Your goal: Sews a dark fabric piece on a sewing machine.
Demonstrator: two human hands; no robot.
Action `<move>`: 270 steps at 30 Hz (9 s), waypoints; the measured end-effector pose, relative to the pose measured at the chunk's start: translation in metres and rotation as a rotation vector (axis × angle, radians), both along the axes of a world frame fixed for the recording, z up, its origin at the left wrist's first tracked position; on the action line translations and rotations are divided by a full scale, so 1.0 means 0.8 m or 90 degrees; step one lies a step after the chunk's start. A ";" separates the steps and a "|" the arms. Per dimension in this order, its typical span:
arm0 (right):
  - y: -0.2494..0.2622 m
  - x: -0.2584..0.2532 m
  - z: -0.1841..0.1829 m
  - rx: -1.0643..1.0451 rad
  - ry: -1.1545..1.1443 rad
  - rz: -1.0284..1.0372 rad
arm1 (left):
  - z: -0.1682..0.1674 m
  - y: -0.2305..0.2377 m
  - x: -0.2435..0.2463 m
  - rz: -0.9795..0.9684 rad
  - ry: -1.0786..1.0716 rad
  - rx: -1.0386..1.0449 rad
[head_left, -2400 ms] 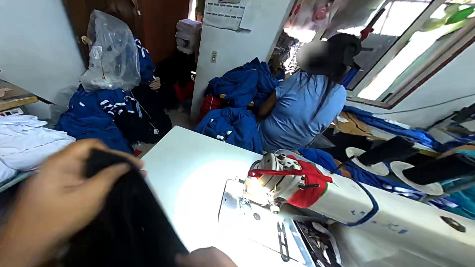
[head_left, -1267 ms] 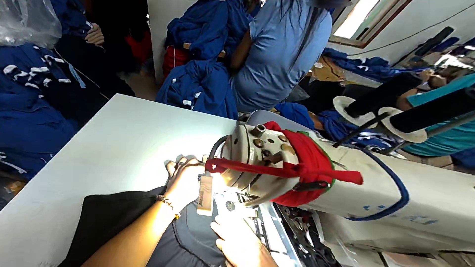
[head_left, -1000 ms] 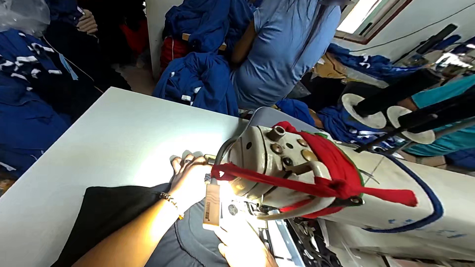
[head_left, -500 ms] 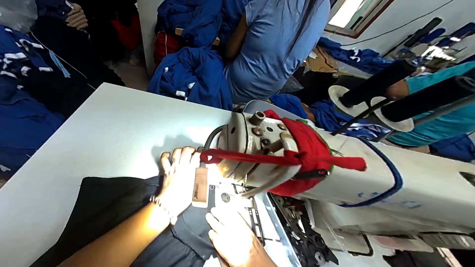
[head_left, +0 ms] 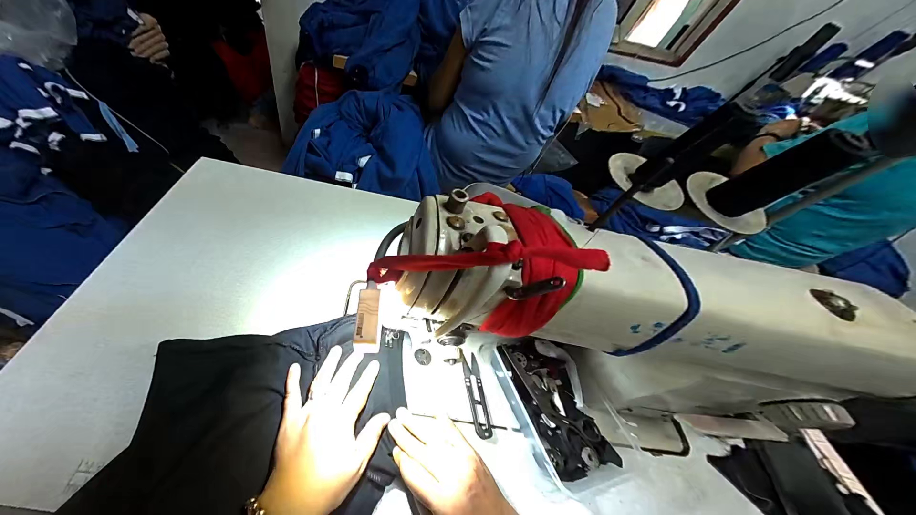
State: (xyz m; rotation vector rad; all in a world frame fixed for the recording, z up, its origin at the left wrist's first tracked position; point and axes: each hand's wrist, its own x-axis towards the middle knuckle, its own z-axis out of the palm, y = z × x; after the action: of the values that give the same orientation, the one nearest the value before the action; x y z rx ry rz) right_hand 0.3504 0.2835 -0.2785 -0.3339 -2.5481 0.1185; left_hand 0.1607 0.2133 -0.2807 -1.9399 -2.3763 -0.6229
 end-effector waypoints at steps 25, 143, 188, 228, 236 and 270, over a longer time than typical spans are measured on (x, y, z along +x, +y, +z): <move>0.026 -0.021 -0.001 -0.051 0.017 -0.035 | 0.015 0.042 -0.028 -0.028 -0.040 -0.124; 0.015 -0.043 -0.006 -0.102 0.071 -0.139 | 0.015 0.018 -0.042 -0.167 -0.038 0.175; 0.012 -0.036 -0.004 -0.143 0.077 -0.126 | 0.029 0.022 -0.025 -0.099 0.037 -0.024; 0.031 -0.045 0.002 -0.119 0.057 -0.131 | 0.034 0.005 -0.039 -0.231 0.077 0.184; -0.015 -0.019 -0.009 -0.123 0.098 -0.090 | 0.019 -0.013 -0.019 -0.201 -0.014 0.099; 0.009 -0.021 -0.002 -0.103 0.058 -0.070 | 0.021 0.007 -0.016 -0.085 0.052 0.022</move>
State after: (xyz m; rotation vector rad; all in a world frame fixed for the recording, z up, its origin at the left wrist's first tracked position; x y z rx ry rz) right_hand 0.3335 0.2906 -0.2797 -0.5189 -2.4293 0.2924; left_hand 0.1480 0.2185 -0.2639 -2.0809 -2.1884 -0.5739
